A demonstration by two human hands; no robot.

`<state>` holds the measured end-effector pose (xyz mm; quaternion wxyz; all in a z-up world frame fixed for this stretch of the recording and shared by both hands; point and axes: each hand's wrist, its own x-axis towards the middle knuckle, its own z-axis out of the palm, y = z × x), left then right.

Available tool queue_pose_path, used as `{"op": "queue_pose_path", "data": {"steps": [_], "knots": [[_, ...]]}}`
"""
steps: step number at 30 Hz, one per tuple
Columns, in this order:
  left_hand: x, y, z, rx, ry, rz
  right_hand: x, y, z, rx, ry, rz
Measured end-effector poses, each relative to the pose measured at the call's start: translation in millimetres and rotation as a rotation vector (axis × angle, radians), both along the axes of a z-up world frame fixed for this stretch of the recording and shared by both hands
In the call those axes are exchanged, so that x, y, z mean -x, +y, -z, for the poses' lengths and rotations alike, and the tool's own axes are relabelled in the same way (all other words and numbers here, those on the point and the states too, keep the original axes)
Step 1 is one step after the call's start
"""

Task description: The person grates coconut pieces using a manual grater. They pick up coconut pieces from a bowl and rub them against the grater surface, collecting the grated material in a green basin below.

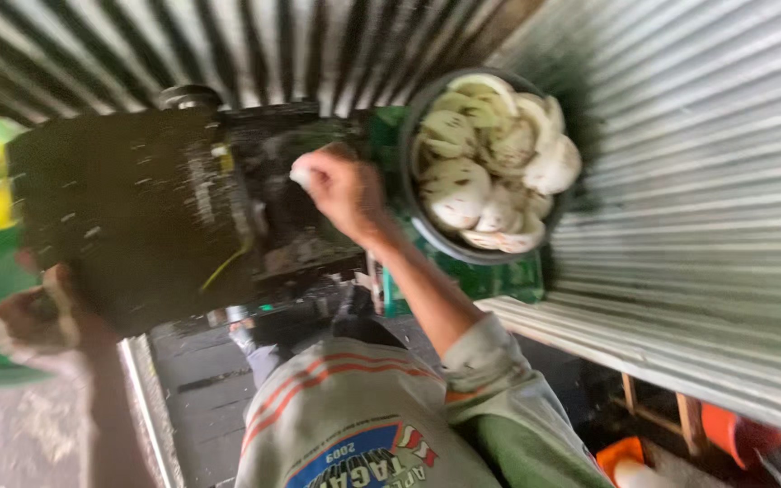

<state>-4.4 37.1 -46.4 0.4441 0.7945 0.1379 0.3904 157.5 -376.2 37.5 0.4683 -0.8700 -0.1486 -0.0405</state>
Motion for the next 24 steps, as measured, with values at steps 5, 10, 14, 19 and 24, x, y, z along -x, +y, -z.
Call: {"op": "queue_pose_path", "data": {"steps": [5,10,14,19,24], "knots": [[22.4,16.3,63.3,0.118,0.264,-0.082,-10.7,-233.0,-1.8,-0.281,-0.092,0.351],[29.0,21.1,64.6,0.449,0.304,0.115,-5.6,-428.7,63.1,-0.122,0.120,0.834],[9.8,-9.0,31.5,0.562,0.409,0.089,-1.4,-460.6,97.9,-0.314,0.348,0.603],[4.6,-46.2,-21.5,0.622,0.508,-0.002,7.0,-417.9,92.6,-0.163,0.240,0.726],[-4.1,-55.5,-42.7,0.790,0.428,0.103,28.3,-386.3,73.8,0.068,-0.049,0.721]]}}
